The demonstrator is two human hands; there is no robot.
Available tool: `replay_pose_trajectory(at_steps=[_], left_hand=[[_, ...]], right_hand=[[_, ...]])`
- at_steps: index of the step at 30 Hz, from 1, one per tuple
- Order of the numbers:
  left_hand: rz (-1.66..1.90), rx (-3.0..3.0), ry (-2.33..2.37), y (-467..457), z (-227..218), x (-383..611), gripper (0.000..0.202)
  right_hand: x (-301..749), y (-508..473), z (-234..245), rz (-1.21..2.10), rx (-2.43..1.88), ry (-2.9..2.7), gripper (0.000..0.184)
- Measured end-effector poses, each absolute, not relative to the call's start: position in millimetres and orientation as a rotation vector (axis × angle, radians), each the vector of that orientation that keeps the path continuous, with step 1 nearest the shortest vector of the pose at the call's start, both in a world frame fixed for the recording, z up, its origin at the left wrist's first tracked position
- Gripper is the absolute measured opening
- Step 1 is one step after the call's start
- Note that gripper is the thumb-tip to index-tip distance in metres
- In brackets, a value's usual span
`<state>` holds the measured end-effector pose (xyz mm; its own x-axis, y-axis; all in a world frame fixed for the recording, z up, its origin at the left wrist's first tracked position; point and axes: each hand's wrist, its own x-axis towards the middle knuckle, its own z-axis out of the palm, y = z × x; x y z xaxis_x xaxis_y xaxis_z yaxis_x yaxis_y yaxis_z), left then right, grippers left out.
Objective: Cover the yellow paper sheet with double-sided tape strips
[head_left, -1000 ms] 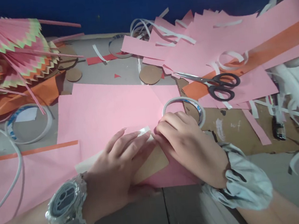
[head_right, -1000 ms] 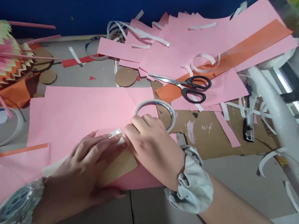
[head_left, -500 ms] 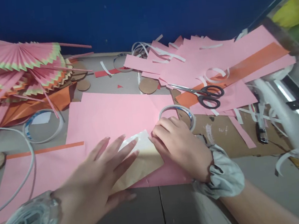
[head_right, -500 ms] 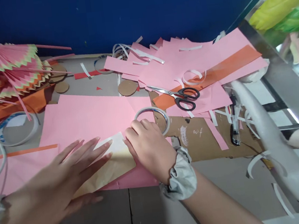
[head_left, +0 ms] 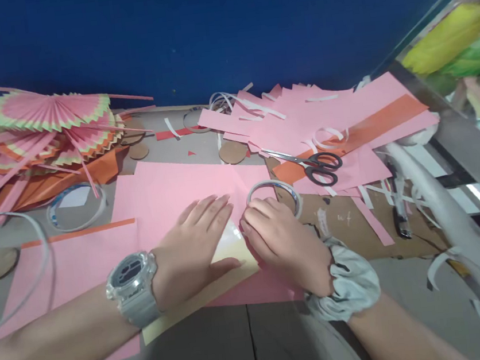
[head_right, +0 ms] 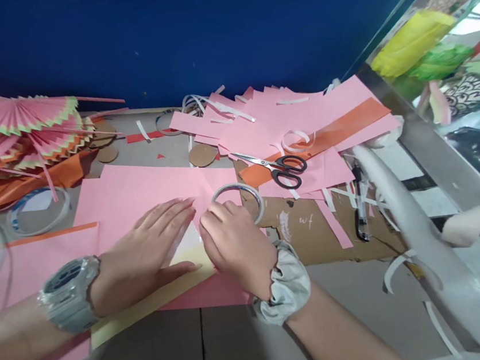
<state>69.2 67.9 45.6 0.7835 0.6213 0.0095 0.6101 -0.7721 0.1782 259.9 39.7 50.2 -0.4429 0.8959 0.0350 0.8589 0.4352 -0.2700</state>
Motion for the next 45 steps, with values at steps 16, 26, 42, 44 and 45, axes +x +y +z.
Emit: replay_pose_trajectory(at_steps=[16, 26, 42, 44, 45], left_hand=[[0.145, 2.728, 0.952, 69.9, 35.4, 68.9, 0.069], [0.159, 2.654, 0.979, 69.6, 40.5, 71.6, 0.065], [0.182, 2.549, 0.937, 70.0, 43.4, 70.0, 0.073], [0.182, 2.5, 0.9, 72.5, 44.3, 68.3, 0.06], [0.207, 2.469, 0.889, 74.0, 44.6, 67.9, 0.051]], right_hand=[[265.8, 34.5, 58.7, 0.615, -1.593, -2.464, 0.023], [262.1, 34.2, 57.0, 0.574, -1.634, -2.479, 0.023], [258.3, 31.2, 61.1, 0.61, -1.622, -2.489, 0.022], [259.0, 30.7, 60.9, 0.622, -1.619, -2.483, 0.022], [259.4, 30.4, 60.7, 0.623, -1.613, -2.481, 0.022]])
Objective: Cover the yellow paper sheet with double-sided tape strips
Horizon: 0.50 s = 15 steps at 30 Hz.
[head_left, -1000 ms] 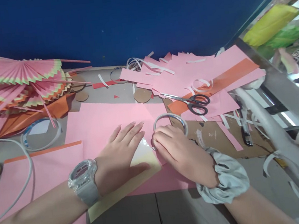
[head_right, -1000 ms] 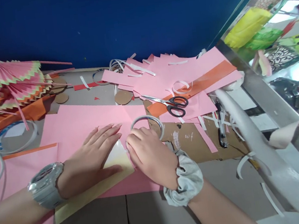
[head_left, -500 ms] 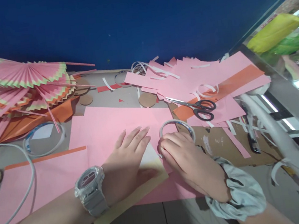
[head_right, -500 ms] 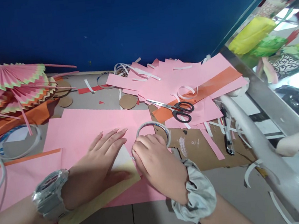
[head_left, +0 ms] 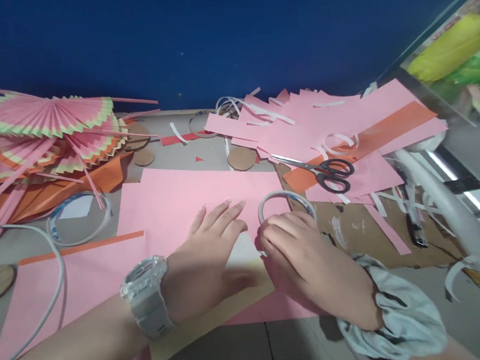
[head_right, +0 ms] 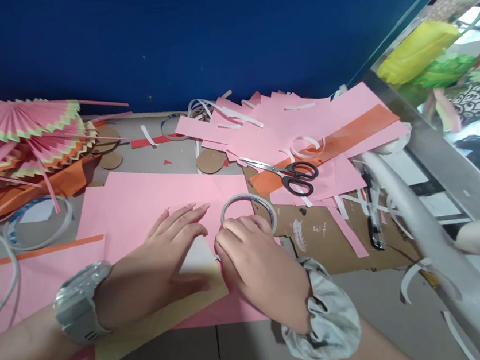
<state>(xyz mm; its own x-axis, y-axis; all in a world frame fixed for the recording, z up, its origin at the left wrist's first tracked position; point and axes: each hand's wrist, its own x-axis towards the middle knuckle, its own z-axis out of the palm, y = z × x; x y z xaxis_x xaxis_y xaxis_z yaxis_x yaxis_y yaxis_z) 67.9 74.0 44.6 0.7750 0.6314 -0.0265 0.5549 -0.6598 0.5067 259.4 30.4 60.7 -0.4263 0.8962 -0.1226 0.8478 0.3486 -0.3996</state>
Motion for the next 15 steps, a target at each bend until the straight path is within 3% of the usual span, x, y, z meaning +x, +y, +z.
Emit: replay_pose_trajectory(at_steps=[4, 10, 15], left_hand=[[0.386, 2.154, 0.905, 77.9, 44.9, 70.3, 0.019], [0.219, 1.903, 0.916, 77.8, 48.8, 73.1, 0.01], [0.113, 1.894, 0.914, 78.7, 51.3, 71.6, 0.018]], right_hand=[[261.2, 29.6, 60.0, 0.588, -1.585, -2.466, 0.02], [260.3, 30.3, 61.6, 0.531, -1.59, -2.457, 0.02], [264.6, 35.2, 62.6, 0.38, -1.661, -2.324, 0.017]])
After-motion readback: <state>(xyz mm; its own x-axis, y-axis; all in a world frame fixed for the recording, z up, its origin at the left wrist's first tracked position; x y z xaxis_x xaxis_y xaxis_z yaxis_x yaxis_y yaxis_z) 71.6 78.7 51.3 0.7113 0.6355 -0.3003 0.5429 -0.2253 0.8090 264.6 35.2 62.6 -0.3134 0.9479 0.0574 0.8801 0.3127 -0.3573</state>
